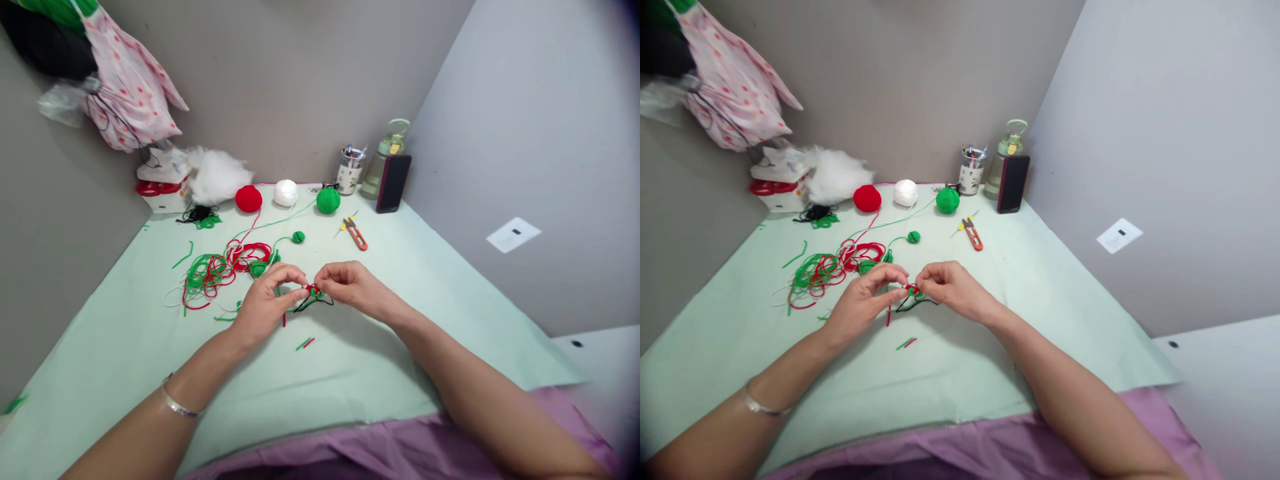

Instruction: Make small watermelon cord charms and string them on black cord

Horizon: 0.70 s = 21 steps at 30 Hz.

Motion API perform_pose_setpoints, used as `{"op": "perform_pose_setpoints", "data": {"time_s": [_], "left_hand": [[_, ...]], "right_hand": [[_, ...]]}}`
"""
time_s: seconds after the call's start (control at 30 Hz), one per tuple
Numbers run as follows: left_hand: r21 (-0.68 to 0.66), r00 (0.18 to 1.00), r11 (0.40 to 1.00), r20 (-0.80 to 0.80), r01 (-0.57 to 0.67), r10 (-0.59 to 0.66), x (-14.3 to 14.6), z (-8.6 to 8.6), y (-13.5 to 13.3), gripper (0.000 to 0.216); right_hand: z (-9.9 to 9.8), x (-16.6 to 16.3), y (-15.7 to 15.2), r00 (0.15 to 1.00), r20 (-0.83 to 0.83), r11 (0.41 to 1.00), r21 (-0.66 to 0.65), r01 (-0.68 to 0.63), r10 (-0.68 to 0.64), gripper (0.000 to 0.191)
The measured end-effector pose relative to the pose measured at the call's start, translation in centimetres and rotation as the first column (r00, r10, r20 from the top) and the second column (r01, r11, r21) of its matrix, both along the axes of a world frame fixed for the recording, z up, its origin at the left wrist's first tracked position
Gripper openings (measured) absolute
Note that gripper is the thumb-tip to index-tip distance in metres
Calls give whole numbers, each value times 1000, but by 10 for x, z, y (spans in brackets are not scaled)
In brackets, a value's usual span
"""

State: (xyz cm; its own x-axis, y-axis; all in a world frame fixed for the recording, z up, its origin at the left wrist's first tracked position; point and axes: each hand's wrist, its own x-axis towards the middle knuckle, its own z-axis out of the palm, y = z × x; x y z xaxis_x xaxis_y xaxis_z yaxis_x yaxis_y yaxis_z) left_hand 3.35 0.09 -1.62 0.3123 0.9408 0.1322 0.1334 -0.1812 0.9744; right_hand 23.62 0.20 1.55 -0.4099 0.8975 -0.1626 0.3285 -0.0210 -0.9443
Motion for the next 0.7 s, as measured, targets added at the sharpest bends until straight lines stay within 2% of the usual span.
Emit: {"op": "perform_pose_setpoints", "data": {"time_s": [0.13,0.33,0.43,0.53,0.7], "left_hand": [[-128,998,991,58,27,-20,1,2,-1,12],[-340,972,937,233,86,-5,3,5,-2,18],[-339,964,927,255,161,-74,3,3,-2,26],[-311,965,930,230,198,-128,3,1,-1,22],[-305,983,942,155,144,-100,2,2,-2,19]], "right_hand": [[5,-1,-1,993,-41,991,59,116,-114,17],[4,-3,-4,992,-59,982,147,118,-110,19],[1,-4,-7,993,-29,964,238,116,-112,18],[0,-5,-8,992,-10,956,267,121,-123,17],[-2,-6,-7,993,-118,990,137,16,0,23]]}}
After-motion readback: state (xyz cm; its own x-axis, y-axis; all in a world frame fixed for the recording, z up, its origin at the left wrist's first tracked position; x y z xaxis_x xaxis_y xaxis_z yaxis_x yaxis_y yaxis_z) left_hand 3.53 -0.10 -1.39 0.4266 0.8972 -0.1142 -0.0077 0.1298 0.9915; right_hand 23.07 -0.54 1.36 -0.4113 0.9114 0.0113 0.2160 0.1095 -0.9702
